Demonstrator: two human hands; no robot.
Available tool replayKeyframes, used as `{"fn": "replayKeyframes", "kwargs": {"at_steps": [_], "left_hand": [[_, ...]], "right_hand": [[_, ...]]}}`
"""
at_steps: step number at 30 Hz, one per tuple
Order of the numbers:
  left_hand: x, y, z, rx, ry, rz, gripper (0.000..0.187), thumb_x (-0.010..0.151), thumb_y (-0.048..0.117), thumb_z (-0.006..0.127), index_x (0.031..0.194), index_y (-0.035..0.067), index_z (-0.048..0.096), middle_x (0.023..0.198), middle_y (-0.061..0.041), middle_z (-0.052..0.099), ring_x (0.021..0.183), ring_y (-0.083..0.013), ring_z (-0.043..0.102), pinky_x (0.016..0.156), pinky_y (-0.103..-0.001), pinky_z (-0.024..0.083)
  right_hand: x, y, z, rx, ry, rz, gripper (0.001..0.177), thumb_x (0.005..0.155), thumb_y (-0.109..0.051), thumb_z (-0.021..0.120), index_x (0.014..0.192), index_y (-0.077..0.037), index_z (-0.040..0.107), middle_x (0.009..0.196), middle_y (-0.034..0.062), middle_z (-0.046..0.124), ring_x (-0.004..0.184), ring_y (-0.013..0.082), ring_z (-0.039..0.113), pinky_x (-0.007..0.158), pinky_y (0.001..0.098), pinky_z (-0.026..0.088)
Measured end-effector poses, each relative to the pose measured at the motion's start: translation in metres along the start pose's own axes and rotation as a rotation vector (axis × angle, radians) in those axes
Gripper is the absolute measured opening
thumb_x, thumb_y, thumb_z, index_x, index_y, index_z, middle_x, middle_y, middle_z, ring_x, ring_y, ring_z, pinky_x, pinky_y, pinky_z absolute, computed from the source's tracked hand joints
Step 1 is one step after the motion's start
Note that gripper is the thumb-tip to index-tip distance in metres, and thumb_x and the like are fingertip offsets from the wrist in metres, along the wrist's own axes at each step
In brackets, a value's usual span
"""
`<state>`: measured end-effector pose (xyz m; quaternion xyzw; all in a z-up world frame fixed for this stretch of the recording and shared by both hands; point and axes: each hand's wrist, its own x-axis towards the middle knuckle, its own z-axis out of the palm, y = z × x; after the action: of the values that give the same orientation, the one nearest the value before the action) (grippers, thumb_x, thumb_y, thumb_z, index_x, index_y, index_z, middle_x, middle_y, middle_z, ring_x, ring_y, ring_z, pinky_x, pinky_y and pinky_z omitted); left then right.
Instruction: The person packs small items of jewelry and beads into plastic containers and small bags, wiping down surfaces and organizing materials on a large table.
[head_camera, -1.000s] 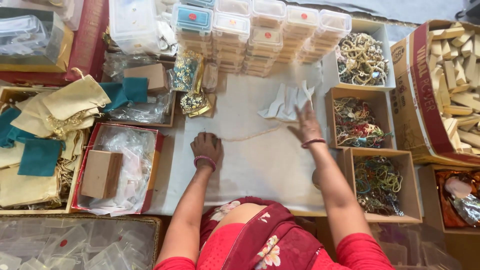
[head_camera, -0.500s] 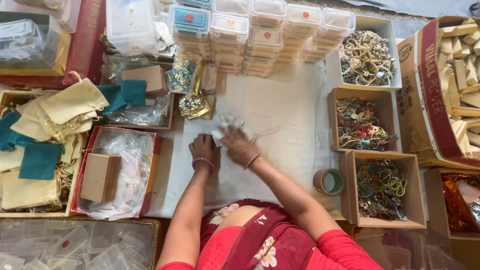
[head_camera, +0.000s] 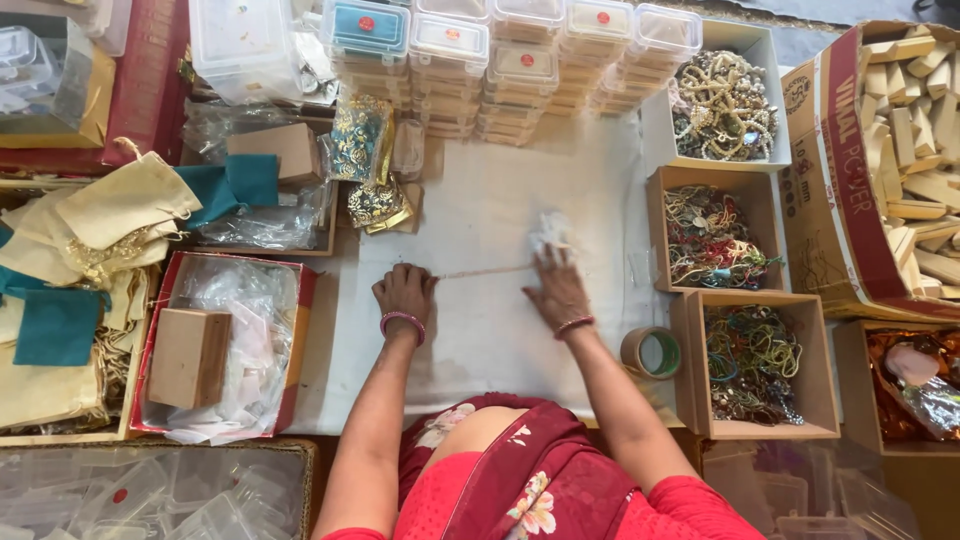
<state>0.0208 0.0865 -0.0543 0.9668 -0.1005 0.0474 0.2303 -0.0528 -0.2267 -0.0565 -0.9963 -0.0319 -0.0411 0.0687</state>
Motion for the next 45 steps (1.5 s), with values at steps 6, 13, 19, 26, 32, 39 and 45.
{"fn": "replayKeyframes", "kwargs": {"at_steps": [6,13,19,26,32,39,45], "left_hand": [[0.001,0.001,-0.007,-0.075,-0.023,-0.024,0.021,0.094,0.04,0.068,0.101,0.02,0.07,0.113,-0.002,0.062,0.111,-0.0237,0.056,0.098,-0.046,0.035],[0.001,0.0,-0.01,-0.038,-0.059,-0.037,0.027,0.094,0.045,0.067,0.104,0.02,0.07,0.113,-0.004,0.062,0.11,-0.025,0.056,0.098,-0.047,0.035],[-0.002,-0.013,0.006,-0.046,-0.005,0.031,0.022,0.095,0.041,0.067,0.101,0.019,0.07,0.115,-0.003,0.062,0.111,-0.0252,0.056,0.099,-0.047,0.035],[0.0,-0.008,0.004,-0.03,0.014,0.041,0.018,0.094,0.036,0.069,0.102,0.02,0.07,0.113,-0.002,0.062,0.109,-0.0256,0.056,0.098,-0.048,0.035],[0.002,0.0,-0.016,-0.076,-0.05,0.015,0.019,0.094,0.038,0.069,0.1,0.021,0.071,0.11,-0.002,0.063,0.108,-0.0255,0.056,0.1,-0.048,0.035],[0.001,-0.003,-0.011,-0.1,-0.061,0.02,0.023,0.093,0.041,0.069,0.101,0.02,0.071,0.111,-0.001,0.063,0.11,-0.0255,0.056,0.1,-0.047,0.035],[-0.002,-0.002,-0.013,-0.076,-0.036,0.046,0.021,0.092,0.041,0.072,0.098,0.021,0.071,0.11,-0.002,0.062,0.108,-0.0252,0.055,0.099,-0.046,0.035]], "right_hand": [[-0.019,0.056,-0.011,-0.111,0.098,0.361,0.077,0.1,-0.052,0.057,0.155,-0.001,0.038,0.164,0.022,0.029,0.15,0.0411,0.025,0.117,0.051,0.023],[0.039,-0.09,0.0,-0.031,0.164,-0.069,0.068,0.107,-0.049,0.055,0.152,0.002,0.049,0.16,0.0222,0.046,0.151,0.0358,0.037,0.128,0.0498,0.024],[0.023,-0.135,-0.035,0.107,-0.014,-0.302,0.08,0.093,-0.056,0.06,0.152,-0.006,0.044,0.163,0.0175,0.033,0.152,0.0405,0.024,0.124,0.053,0.017],[-0.013,-0.019,-0.018,0.029,-0.029,0.052,0.072,0.094,-0.047,0.062,0.152,-0.007,0.047,0.167,0.017,0.031,0.153,0.0398,0.025,0.125,0.0478,0.021],[-0.003,0.015,0.01,-0.01,0.267,0.324,0.05,0.103,-0.038,0.063,0.14,-0.004,0.059,0.156,0.0199,0.049,0.146,0.0416,0.04,0.121,0.0494,0.032],[0.045,-0.146,-0.033,0.203,0.123,-0.365,0.071,0.091,-0.048,0.064,0.144,-0.002,0.054,0.155,0.0177,0.048,0.149,0.037,0.036,0.124,0.0472,0.03],[0.031,-0.127,-0.058,0.068,-0.276,-0.116,0.077,0.091,-0.048,0.064,0.152,-0.007,0.043,0.164,0.0156,0.028,0.151,0.0366,0.02,0.124,0.0464,0.016]]}}
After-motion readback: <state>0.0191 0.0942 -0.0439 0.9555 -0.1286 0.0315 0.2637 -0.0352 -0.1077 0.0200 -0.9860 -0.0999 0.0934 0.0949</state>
